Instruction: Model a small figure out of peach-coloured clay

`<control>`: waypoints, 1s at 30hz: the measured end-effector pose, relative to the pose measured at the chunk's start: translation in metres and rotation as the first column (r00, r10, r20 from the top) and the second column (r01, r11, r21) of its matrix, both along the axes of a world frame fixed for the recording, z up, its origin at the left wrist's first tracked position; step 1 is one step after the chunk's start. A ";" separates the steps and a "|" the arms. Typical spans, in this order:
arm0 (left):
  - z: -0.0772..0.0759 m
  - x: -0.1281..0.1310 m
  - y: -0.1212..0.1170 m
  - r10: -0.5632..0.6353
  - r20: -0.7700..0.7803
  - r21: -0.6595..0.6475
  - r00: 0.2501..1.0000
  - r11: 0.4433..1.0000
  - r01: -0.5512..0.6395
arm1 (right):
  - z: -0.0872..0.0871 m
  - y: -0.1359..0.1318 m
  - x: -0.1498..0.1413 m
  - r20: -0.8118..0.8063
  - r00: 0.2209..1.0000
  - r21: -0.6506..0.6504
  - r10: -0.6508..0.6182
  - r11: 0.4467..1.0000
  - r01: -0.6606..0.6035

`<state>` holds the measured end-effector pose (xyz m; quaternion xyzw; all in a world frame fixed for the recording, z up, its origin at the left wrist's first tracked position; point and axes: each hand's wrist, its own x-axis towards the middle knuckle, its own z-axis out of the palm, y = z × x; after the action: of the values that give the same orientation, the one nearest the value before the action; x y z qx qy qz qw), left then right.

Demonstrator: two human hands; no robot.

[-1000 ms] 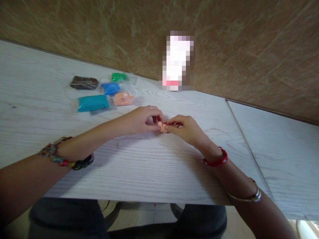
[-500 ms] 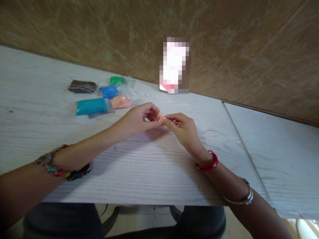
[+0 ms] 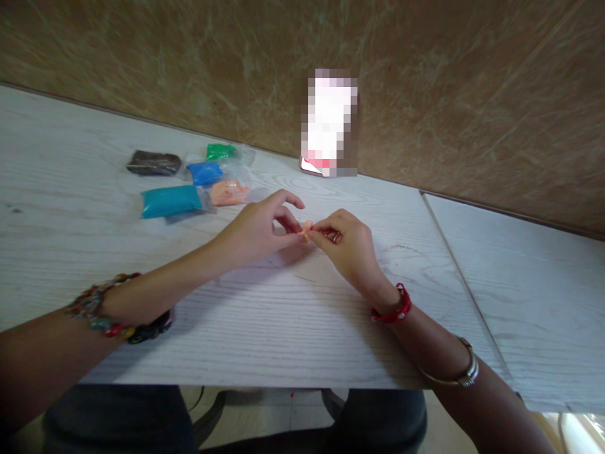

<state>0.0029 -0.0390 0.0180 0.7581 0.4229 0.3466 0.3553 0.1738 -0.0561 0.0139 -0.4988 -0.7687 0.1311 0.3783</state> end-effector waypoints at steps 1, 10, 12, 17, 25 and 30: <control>-0.001 0.000 0.000 -0.006 0.003 -0.002 1.000 1.000 0.006 | -0.001 0.000 0.000 0.006 1.000 0.001 0.000 1.000 0.000; -0.005 -0.001 0.003 0.007 0.078 -0.076 0.997 0.997 -0.001 | 0.002 0.003 0.004 0.010 1.000 0.001 0.007 1.000 -0.007; -0.005 -0.001 0.003 0.008 0.068 -0.070 0.998 0.998 -0.004 | 0.003 0.003 0.005 0.031 0.999 0.005 0.013 1.000 -0.013; -0.001 0.000 0.001 -0.012 0.012 -0.051 1.000 0.999 0.013 | -0.001 0.001 0.002 0.028 0.999 -0.025 0.041 0.999 -0.040; 0.000 -0.001 0.000 0.021 0.020 -0.057 1.000 0.998 -0.020 | 0.005 0.002 0.006 0.056 0.998 0.016 0.006 1.000 -0.007; -0.002 -0.001 0.001 0.040 0.066 -0.107 0.997 0.994 -0.033 | 0.009 -0.003 0.008 0.226 0.974 0.222 0.005 0.973 -0.057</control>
<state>0.0019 -0.0378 0.0164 0.7181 0.4421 0.3557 0.4029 0.1821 -0.0589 0.0226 -0.4518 -0.8240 -0.0086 0.3417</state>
